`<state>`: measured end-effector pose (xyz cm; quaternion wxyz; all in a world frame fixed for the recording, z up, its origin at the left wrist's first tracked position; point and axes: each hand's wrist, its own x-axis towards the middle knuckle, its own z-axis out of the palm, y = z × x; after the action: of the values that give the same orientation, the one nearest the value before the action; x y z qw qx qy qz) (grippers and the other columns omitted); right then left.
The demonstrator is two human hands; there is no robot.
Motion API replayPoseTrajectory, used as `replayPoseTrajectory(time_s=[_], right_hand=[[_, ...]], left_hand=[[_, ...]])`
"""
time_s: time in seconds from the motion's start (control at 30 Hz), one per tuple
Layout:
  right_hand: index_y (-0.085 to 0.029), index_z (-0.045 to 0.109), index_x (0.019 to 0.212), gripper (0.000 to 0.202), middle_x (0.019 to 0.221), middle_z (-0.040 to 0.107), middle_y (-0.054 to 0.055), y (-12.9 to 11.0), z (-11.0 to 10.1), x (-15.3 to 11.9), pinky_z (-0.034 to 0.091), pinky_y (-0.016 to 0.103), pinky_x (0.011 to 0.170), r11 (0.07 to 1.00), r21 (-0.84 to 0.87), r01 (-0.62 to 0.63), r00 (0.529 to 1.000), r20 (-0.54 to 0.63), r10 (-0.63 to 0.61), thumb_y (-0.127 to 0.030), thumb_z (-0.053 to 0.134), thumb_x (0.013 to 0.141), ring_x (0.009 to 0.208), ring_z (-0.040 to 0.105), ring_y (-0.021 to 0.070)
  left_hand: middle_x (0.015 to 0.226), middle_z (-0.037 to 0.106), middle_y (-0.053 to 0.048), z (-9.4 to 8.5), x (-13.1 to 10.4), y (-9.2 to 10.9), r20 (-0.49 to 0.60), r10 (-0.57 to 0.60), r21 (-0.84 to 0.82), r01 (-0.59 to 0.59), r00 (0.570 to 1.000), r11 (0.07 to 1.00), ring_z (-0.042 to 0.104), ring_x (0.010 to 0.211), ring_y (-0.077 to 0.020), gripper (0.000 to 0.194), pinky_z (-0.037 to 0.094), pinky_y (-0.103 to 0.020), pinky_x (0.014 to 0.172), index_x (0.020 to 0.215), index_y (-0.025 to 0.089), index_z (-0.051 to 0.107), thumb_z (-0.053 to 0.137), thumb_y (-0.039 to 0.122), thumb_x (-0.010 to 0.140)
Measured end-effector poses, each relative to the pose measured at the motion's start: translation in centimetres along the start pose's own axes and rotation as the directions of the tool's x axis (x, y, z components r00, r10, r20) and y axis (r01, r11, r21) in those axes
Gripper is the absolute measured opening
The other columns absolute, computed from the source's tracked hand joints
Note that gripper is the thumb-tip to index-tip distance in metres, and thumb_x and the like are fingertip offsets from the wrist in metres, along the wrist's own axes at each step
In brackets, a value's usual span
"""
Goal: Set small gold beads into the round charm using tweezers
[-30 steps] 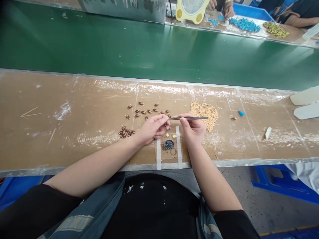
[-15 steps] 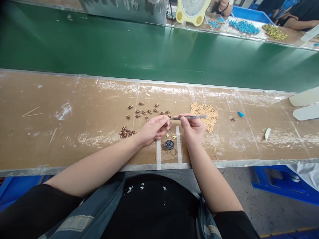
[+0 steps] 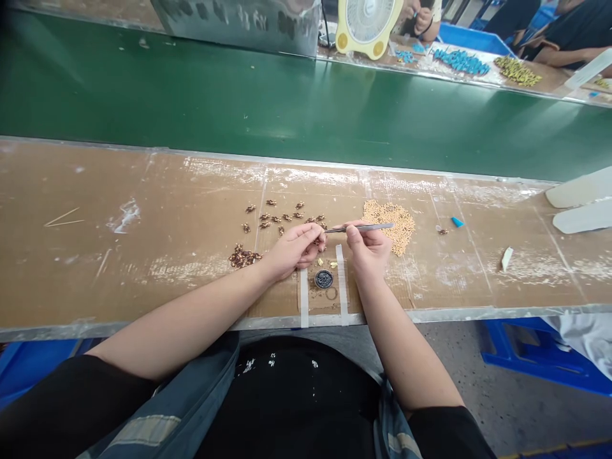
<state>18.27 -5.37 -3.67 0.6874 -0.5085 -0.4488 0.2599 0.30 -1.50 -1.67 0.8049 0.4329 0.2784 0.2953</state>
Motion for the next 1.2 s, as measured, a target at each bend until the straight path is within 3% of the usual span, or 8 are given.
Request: replayPoseTrajectory(time_s=[0.17, 0.37, 0.5, 0.8, 1.1, 1.2], right_hand=[[-0.022, 0.077, 0.084, 0.041, 0.061, 0.065, -0.004, -0.8, -0.7, -0.8, 0.032, 0.023, 0.045, 0.999, 0.027, 0.041, 0.999, -0.032, -0.040, -0.061, 0.087, 0.088, 0.044, 0.038, 0.0056], [-0.023, 0.079, 0.089, 0.030, 0.077, 0.080, 0.003, -1.7, -2.9, -5.4, 0.054, 0.026, 0.057, 0.979, -0.186, 0.084, 0.996, 0.013, -0.084, -0.051, 0.079, 0.099, 0.063, 0.071, 0.0144], [-0.024, 0.082, 0.091, 0.019, 0.081, 0.083, 0.003, -2.1, -3.8, -7.5, 0.063, 0.031, 0.068, 0.959, -0.249, 0.133, 0.991, 0.019, -0.132, -0.040, 0.078, 0.100, 0.072, 0.078, 0.0179], [-0.025, 0.084, 0.093, 0.013, 0.083, 0.085, 0.003, -2.3, -3.9, -7.8, 0.067, 0.036, 0.070, 0.888, -0.341, 0.310, 0.951, 0.130, -0.282, -0.031, 0.076, 0.101, 0.075, 0.081, 0.0205], [-0.025, 0.083, 0.103, 0.008, 0.086, 0.086, 0.003, -2.4, -3.8, -7.8, 0.066, 0.036, 0.064, 0.764, -0.339, 0.549, 0.835, 0.256, -0.486, -0.024, 0.076, 0.100, 0.072, 0.082, 0.0217], [-0.026, 0.083, 0.104, 0.009, 0.086, 0.087, 0.003, -2.5, -3.7, -7.8, 0.066, 0.037, 0.062, 0.765, -0.331, 0.553, 0.832, 0.269, -0.485, -0.024, 0.075, 0.100, 0.071, 0.082, 0.0221]], left_hand=[[0.088, 0.068, 0.002, -0.3, 0.1, 0.0, -0.073, 0.118, 0.079, -0.112, 0.990, 0.991, 0.038, 0.044, 0.0002, 0.017, 0.026, -0.019, 0.042, 0.099, 0.018, 0.071, 0.059, 0.022, 0.109], [0.097, 0.075, -0.003, -0.9, 0.4, -0.7, -0.068, 0.147, 0.216, -0.129, 0.987, 0.968, 0.042, 0.050, -0.0023, 0.014, 0.035, -0.022, 0.049, 0.114, 0.020, 0.078, 0.066, 0.019, 0.107], [0.095, 0.071, -0.003, -0.8, 0.1, -0.5, -0.069, 0.172, 0.327, -0.140, 0.983, 0.934, 0.050, 0.060, -0.0068, 0.021, 0.042, -0.023, 0.057, 0.119, 0.023, 0.077, 0.060, 0.016, 0.108], [0.097, 0.072, -0.004, -0.5, 0.0, -0.2, -0.072, 0.152, 0.383, -0.113, 0.986, 0.917, 0.056, 0.072, -0.0098, 0.029, 0.046, -0.025, 0.066, 0.129, 0.021, 0.074, 0.057, 0.012, 0.107], [0.089, 0.070, -0.002, -0.6, 0.4, -0.5, -0.047, 0.178, 0.389, -0.146, 0.983, 0.910, 0.059, 0.075, -0.0098, 0.032, 0.047, -0.024, 0.068, 0.125, 0.020, 0.073, 0.053, 0.007, 0.104], [0.089, 0.070, -0.002, -0.6, 0.4, -0.5, -0.045, 0.177, 0.382, -0.147, 0.983, 0.912, 0.060, 0.076, -0.0104, 0.031, 0.048, -0.024, 0.071, 0.123, 0.020, 0.073, 0.053, 0.007, 0.103]])
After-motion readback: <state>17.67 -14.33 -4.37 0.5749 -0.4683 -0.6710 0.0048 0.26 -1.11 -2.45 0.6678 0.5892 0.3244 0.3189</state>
